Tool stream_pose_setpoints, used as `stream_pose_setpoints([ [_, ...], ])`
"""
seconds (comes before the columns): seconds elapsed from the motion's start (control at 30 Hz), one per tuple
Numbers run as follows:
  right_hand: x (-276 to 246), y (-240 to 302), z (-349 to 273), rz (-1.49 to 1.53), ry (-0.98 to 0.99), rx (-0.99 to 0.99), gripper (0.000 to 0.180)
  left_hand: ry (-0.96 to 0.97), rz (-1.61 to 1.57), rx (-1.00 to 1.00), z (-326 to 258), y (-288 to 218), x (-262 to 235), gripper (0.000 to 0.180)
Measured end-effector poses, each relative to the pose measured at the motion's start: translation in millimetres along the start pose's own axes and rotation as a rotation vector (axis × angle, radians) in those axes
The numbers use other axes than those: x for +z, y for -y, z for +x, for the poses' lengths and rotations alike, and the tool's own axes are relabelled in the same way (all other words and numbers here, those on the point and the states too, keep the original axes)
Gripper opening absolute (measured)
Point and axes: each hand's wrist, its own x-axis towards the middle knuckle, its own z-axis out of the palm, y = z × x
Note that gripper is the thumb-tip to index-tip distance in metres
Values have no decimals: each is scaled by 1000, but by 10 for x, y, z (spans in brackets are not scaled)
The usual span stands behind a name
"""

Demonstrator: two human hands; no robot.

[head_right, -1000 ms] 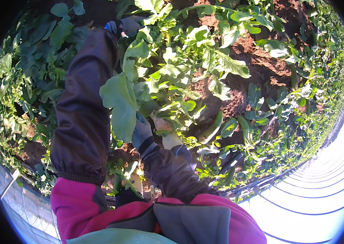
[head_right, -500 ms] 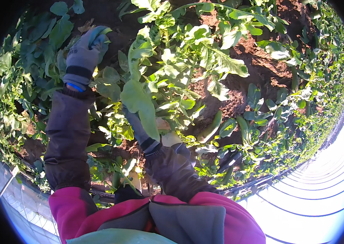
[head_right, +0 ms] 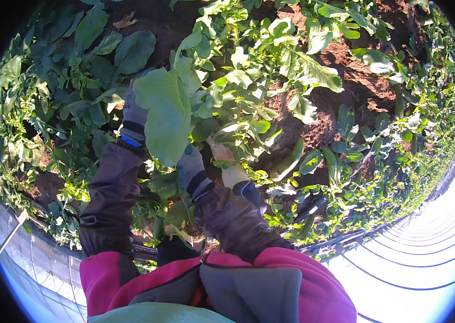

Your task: The person kneels in a greenhouse and repeatedly pulls weeds from the soil around leafy green plants. They gather the removed weeds into a bundle and continue clearing the area.

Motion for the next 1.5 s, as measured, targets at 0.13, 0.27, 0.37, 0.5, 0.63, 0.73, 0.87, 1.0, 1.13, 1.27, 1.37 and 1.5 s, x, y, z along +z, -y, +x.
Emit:
stream_pose_setpoints([
  [0.13, -115, -40, 62, 231, -139, 67, 31, -6, -49, 326, 870, -296, 404, 63],
  [0.27, -62, 90, -10, -45, -93, -91, 33, 78, 10, 245, 1312, -605, 717, 51],
  [0.37, 69, 251, -57, 163, -86, -32, 34, 207, 73, 132, 1394, -659, 633, 42],
  [0.5, 201, 376, -95, 134, -150, 8, 33, 382, -101, 24, 1597, -604, 423, 39],
  [0.63, 207, 404, -78, 92, -203, -20, 32, 204, -463, -233, 1670, -494, 477, 32],
  [0.73, 179, 404, -64, 135, -216, -86, 31, -20, -781, -457, 1491, -434, 521, 28],
  [0.87, 112, 457, -40, 163, -311, -223, 28, -204, -837, -520, 936, -502, 388, 23],
  [1.0, 23, 536, -6, 196, -391, -345, 23, 28, -1105, -537, 312, -714, 379, 23],
  [1.13, -25, 537, -1, 205, -438, -342, 22, 125, -829, -547, 399, -891, 835, 26],
  [1.27, -41, 535, -17, 251, -464, -302, 21, 154, -669, -499, 762, -997, 1153, 30],
  [1.37, -20, 548, -42, 290, -459, -252, 23, 101, -1084, -542, 761, -1041, 1172, 29],
  [1.5, 55, 573, -66, 234, -402, -295, 27, 78, -1113, -505, 748, -995, 1091, 29],
])
